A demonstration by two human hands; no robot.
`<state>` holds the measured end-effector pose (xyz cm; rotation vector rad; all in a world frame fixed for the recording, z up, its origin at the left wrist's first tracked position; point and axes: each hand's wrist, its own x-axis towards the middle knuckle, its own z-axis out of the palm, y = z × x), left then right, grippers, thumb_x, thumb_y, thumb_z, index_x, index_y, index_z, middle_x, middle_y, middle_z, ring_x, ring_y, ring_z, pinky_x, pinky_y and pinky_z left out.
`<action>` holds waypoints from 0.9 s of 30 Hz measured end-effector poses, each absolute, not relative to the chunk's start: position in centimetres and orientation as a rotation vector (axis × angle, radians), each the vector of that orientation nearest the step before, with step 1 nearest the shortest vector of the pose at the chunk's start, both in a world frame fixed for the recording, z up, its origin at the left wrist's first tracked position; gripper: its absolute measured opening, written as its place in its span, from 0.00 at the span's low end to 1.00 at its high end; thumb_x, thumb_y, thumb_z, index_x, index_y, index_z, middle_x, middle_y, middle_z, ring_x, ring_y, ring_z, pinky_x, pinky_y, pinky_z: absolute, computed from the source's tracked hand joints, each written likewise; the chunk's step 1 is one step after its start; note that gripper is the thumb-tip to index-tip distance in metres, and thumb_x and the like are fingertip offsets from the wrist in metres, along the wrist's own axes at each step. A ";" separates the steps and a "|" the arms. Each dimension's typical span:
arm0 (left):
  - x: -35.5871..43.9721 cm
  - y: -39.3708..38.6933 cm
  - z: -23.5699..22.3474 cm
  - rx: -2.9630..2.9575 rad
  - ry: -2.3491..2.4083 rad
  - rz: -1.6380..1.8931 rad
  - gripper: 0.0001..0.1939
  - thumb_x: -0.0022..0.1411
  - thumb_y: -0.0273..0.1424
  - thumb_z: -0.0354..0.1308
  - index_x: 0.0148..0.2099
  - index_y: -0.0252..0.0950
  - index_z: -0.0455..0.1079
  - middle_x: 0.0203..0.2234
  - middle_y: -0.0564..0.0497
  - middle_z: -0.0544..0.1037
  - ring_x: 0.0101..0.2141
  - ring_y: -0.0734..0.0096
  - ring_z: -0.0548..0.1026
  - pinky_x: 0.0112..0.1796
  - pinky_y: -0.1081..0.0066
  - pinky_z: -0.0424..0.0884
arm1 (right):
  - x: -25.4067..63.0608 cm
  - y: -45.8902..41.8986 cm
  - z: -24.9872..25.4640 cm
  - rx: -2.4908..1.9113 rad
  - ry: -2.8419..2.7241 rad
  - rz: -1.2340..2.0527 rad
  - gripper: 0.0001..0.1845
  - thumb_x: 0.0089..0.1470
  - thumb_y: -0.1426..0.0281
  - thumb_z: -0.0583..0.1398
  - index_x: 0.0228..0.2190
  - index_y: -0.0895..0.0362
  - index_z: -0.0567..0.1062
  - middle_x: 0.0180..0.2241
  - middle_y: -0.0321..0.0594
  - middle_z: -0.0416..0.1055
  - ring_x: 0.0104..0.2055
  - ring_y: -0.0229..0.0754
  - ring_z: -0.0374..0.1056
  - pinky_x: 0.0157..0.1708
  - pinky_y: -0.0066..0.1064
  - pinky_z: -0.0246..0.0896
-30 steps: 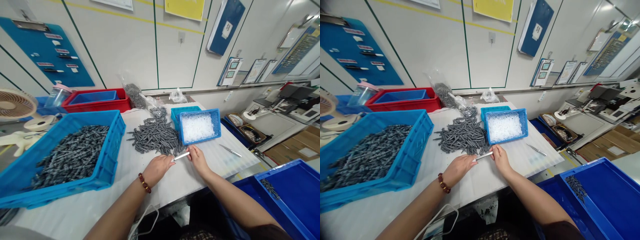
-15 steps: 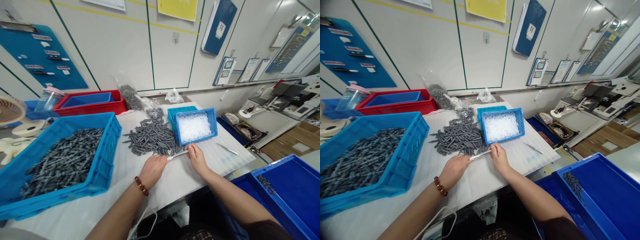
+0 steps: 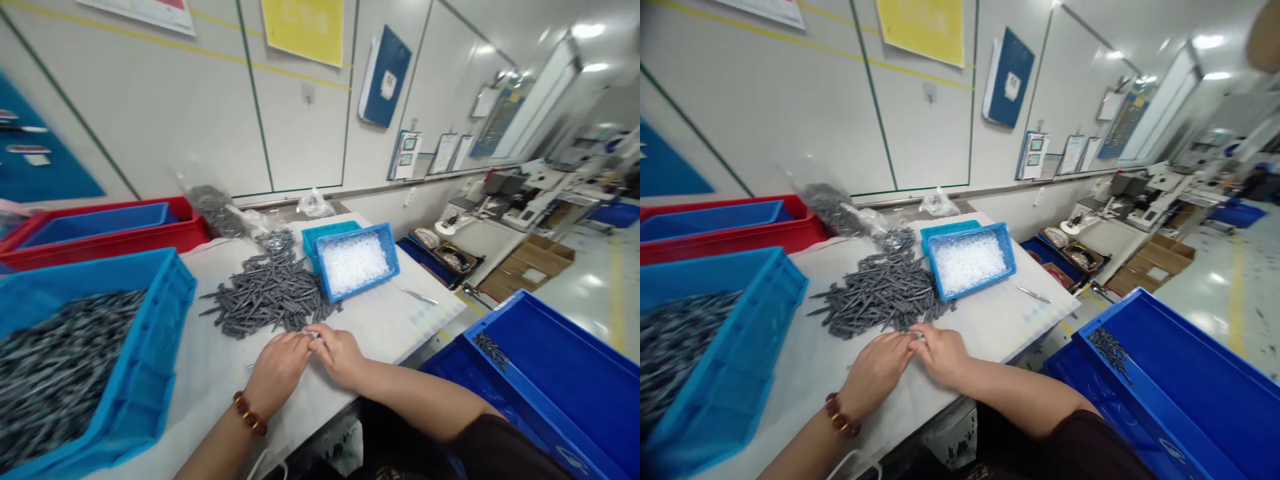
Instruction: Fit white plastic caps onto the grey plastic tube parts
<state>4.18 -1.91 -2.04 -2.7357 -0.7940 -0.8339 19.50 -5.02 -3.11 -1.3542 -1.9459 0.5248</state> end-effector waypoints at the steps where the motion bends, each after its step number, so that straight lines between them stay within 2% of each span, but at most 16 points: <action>1: 4.1 -1.9 -1.9 -2.743 -0.792 -0.860 0.16 0.67 0.28 0.38 0.32 0.35 0.65 0.24 0.49 0.71 0.27 0.68 0.68 0.31 0.67 0.63 | 19.5 -5.0 -2.9 -1.317 -1.939 0.546 0.19 0.61 0.60 0.46 0.46 0.55 0.67 0.31 0.40 0.73 0.31 0.42 0.68 0.34 0.30 0.60; 3: 3.9 -1.7 -1.5 -2.741 -0.815 -0.891 0.15 0.67 0.33 0.41 0.35 0.35 0.66 0.27 0.48 0.72 0.30 0.66 0.69 0.33 0.66 0.64 | 20.0 -4.9 -2.4 -1.233 -1.845 0.638 0.17 0.60 0.60 0.47 0.45 0.54 0.68 0.28 0.36 0.72 0.28 0.39 0.67 0.32 0.27 0.61; 6: 3.4 -1.2 -0.7 -2.630 -0.888 -0.999 0.19 0.63 0.42 0.45 0.47 0.33 0.64 0.40 0.42 0.72 0.42 0.58 0.69 0.42 0.59 0.65 | 23.1 -4.2 -1.4 -1.193 -1.530 0.748 0.17 0.59 0.57 0.47 0.34 0.55 0.69 0.19 0.32 0.66 0.21 0.36 0.63 0.25 0.25 0.60; 8: 3.1 -0.9 -0.5 -2.549 -0.925 -1.073 0.20 0.63 0.40 0.46 0.50 0.31 0.62 0.43 0.39 0.70 0.45 0.55 0.67 0.46 0.57 0.63 | 26.9 -3.6 -0.7 -1.228 -1.305 0.684 0.18 0.56 0.55 0.48 0.29 0.55 0.66 0.17 0.32 0.64 0.19 0.36 0.61 0.23 0.26 0.59; 11: 3.1 -0.6 -0.9 -2.547 -0.920 -1.080 0.16 0.64 0.35 0.46 0.50 0.31 0.61 0.42 0.40 0.71 0.45 0.57 0.67 0.46 0.58 0.64 | 33.5 -2.8 0.5 -1.345 -1.058 0.439 0.19 0.53 0.52 0.50 0.27 0.55 0.64 0.17 0.32 0.63 0.19 0.36 0.59 0.22 0.27 0.57; 16: 3.3 -0.2 -1.7 -2.557 -0.925 -1.095 0.17 0.64 0.35 0.45 0.51 0.32 0.61 0.42 0.41 0.72 0.45 0.57 0.68 0.46 0.57 0.65 | 40.6 -3.1 1.3 -1.603 -0.942 0.066 0.20 0.52 0.51 0.48 0.25 0.55 0.63 0.17 0.33 0.64 0.19 0.37 0.59 0.23 0.28 0.55; 20: 3.1 0.0 -1.7 -2.540 -0.970 -1.088 0.18 0.64 0.37 0.44 0.52 0.33 0.61 0.41 0.42 0.72 0.43 0.57 0.69 0.45 0.56 0.66 | 41.5 -3.5 1.1 -1.771 -1.036 -0.084 0.22 0.54 0.51 0.45 0.25 0.55 0.65 0.18 0.35 0.66 0.20 0.38 0.61 0.25 0.29 0.53; 27: 3.2 0.0 -1.6 -2.566 -0.966 -1.055 0.18 0.64 0.36 0.44 0.52 0.32 0.60 0.40 0.41 0.72 0.43 0.55 0.68 0.44 0.55 0.66 | 40.9 -2.7 0.9 -1.917 -1.205 -0.236 0.17 0.57 0.59 0.47 0.30 0.56 0.68 0.22 0.38 0.69 0.24 0.40 0.64 0.27 0.28 0.51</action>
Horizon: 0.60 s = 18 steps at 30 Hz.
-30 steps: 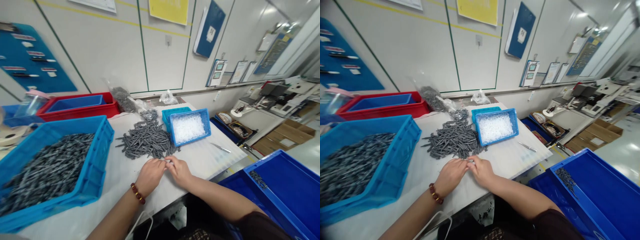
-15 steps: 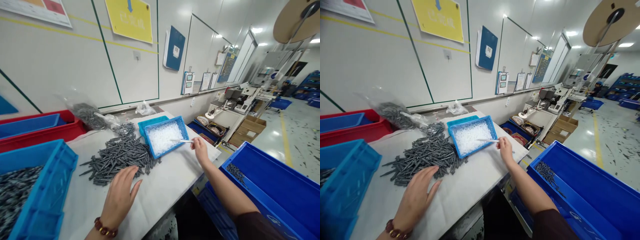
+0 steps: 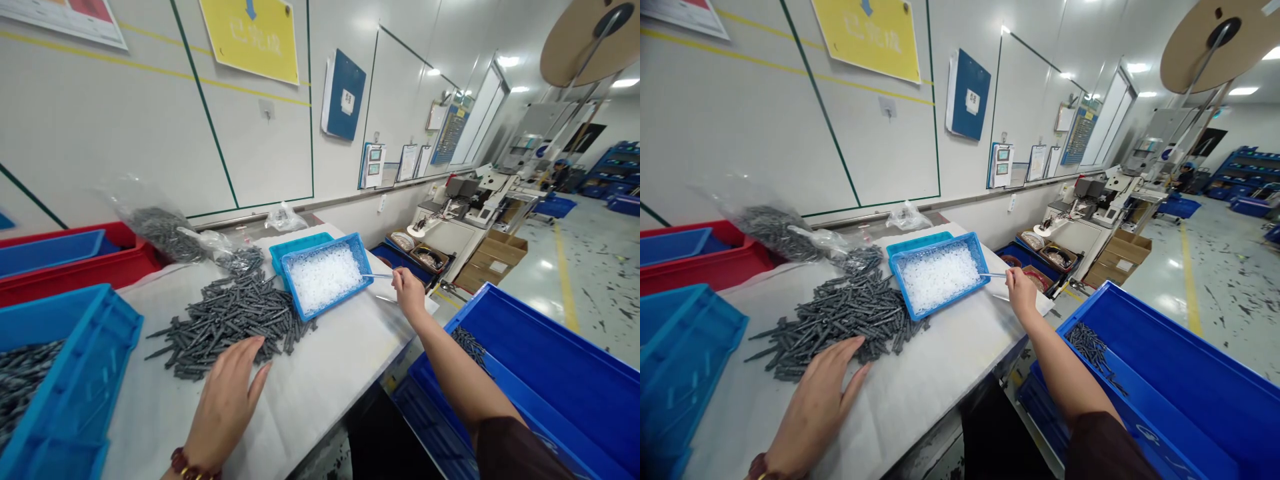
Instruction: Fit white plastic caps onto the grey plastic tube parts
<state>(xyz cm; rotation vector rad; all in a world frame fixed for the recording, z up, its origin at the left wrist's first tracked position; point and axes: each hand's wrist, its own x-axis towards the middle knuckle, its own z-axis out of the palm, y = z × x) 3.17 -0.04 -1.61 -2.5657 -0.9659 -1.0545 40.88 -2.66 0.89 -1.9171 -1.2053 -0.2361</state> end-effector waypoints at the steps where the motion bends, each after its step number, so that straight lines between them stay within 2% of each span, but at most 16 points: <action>1: 3.2 0.0 -1.6 -2.569 -0.969 -1.053 0.18 0.64 0.36 0.44 0.52 0.32 0.60 0.40 0.41 0.72 0.43 0.55 0.68 0.44 0.56 0.66 | 40.9 -2.6 0.9 -1.925 -1.211 -0.244 0.16 0.57 0.59 0.47 0.30 0.56 0.68 0.22 0.37 0.70 0.24 0.40 0.64 0.27 0.28 0.51; 18: 3.1 0.0 -1.9 -2.588 -0.955 -1.044 0.18 0.65 0.36 0.43 0.52 0.32 0.60 0.41 0.41 0.71 0.43 0.57 0.69 0.44 0.58 0.67 | 41.1 -2.1 1.7 -1.760 -1.036 0.066 0.21 0.51 0.51 0.47 0.23 0.55 0.64 0.16 0.35 0.65 0.20 0.39 0.60 0.26 0.29 0.52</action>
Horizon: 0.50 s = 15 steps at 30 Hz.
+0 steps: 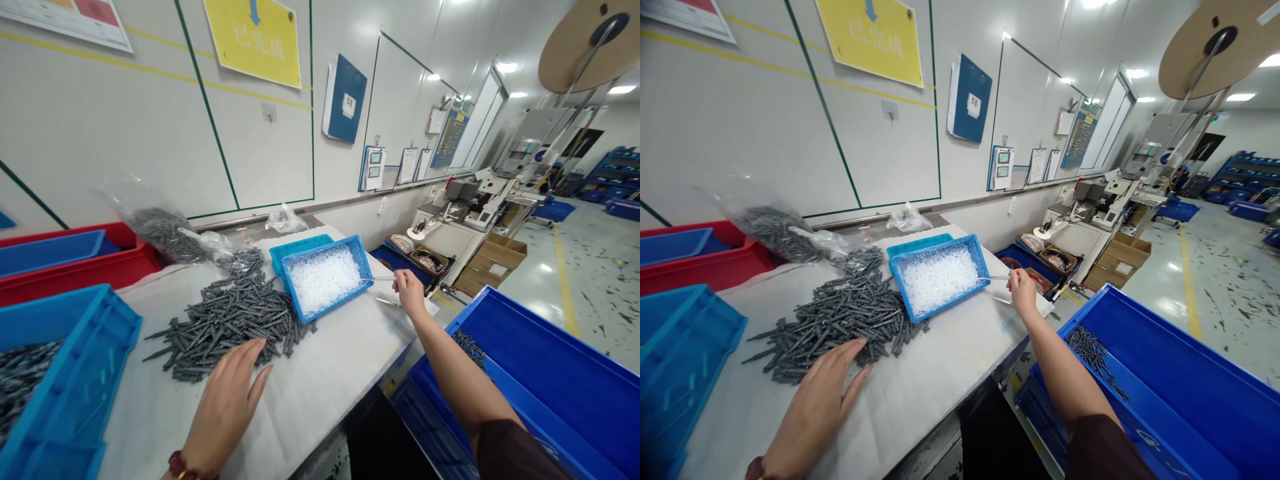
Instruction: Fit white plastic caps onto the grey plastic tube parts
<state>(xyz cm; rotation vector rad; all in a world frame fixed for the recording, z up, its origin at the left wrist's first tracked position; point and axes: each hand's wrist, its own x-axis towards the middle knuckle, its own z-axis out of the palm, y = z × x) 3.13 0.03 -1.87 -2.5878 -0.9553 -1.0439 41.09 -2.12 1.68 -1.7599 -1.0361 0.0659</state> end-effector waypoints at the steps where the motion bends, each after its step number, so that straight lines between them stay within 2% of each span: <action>1: 3.1 0.0 -1.9 -2.588 -0.960 -1.043 0.18 0.65 0.37 0.43 0.52 0.32 0.60 0.41 0.41 0.72 0.42 0.57 0.69 0.44 0.58 0.67 | 41.1 -2.1 1.7 -1.753 -1.029 0.077 0.21 0.51 0.51 0.48 0.23 0.55 0.64 0.16 0.34 0.65 0.20 0.39 0.60 0.26 0.29 0.52; 7: 3.2 0.0 -2.0 -2.586 -0.980 -1.047 0.19 0.65 0.38 0.42 0.52 0.33 0.61 0.42 0.41 0.72 0.42 0.57 0.70 0.43 0.58 0.67 | 41.2 -1.4 1.1 -1.705 -0.988 0.169 0.20 0.49 0.51 0.51 0.22 0.55 0.65 0.15 0.34 0.64 0.19 0.38 0.60 0.25 0.30 0.52; 15: 3.1 0.2 -2.2 -2.565 -0.985 -1.019 0.20 0.65 0.40 0.41 0.52 0.33 0.60 0.42 0.41 0.72 0.42 0.58 0.71 0.43 0.60 0.68 | 40.9 0.0 -0.2 -1.536 -0.802 0.479 0.20 0.47 0.50 0.51 0.23 0.55 0.62 0.17 0.36 0.66 0.17 0.37 0.61 0.19 0.28 0.56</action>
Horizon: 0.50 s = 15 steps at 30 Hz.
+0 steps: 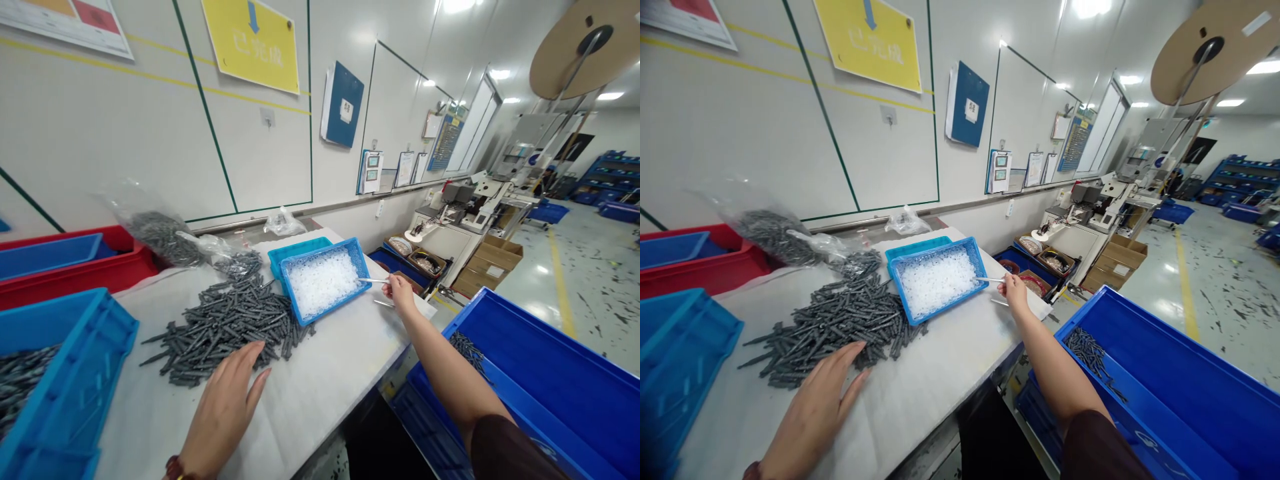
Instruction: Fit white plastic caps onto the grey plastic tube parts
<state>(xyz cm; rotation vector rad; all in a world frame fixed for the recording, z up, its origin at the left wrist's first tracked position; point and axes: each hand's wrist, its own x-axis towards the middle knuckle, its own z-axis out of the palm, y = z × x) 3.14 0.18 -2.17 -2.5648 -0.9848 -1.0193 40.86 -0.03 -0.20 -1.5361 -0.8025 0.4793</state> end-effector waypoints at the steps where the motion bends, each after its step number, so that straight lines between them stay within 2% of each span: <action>1: 3.1 0.2 -2.2 -2.566 -0.986 -1.027 0.20 0.65 0.40 0.41 0.53 0.33 0.60 0.42 0.41 0.72 0.42 0.58 0.71 0.43 0.60 0.68 | 40.9 0.0 -0.2 -1.516 -0.775 0.512 0.20 0.47 0.50 0.52 0.23 0.55 0.62 0.17 0.37 0.66 0.17 0.37 0.61 0.18 0.28 0.56; 6: 3.2 0.0 -2.2 -2.584 -1.028 -1.052 0.20 0.65 0.40 0.41 0.53 0.34 0.60 0.41 0.42 0.73 0.41 0.59 0.72 0.42 0.60 0.69 | 40.7 -0.3 0.3 -1.421 -0.731 0.665 0.18 0.46 0.53 0.55 0.23 0.55 0.62 0.18 0.38 0.67 0.18 0.36 0.61 0.19 0.27 0.58; 10: 3.2 -0.2 -2.2 -2.625 -1.088 -1.073 0.18 0.66 0.38 0.42 0.52 0.34 0.61 0.38 0.44 0.75 0.38 0.62 0.73 0.39 0.63 0.69 | 38.8 -0.8 1.1 -1.354 -0.770 0.766 0.19 0.43 0.52 0.58 0.24 0.56 0.63 0.18 0.36 0.65 0.18 0.35 0.59 0.19 0.26 0.57; 15: 3.3 -0.4 -2.1 -2.639 -1.054 -1.033 0.13 0.66 0.34 0.43 0.45 0.35 0.66 0.32 0.48 0.77 0.33 0.67 0.74 0.38 0.66 0.69 | 33.6 -1.9 0.9 -1.284 -0.931 0.982 0.20 0.43 0.52 0.58 0.27 0.57 0.65 0.17 0.32 0.64 0.18 0.34 0.58 0.21 0.26 0.54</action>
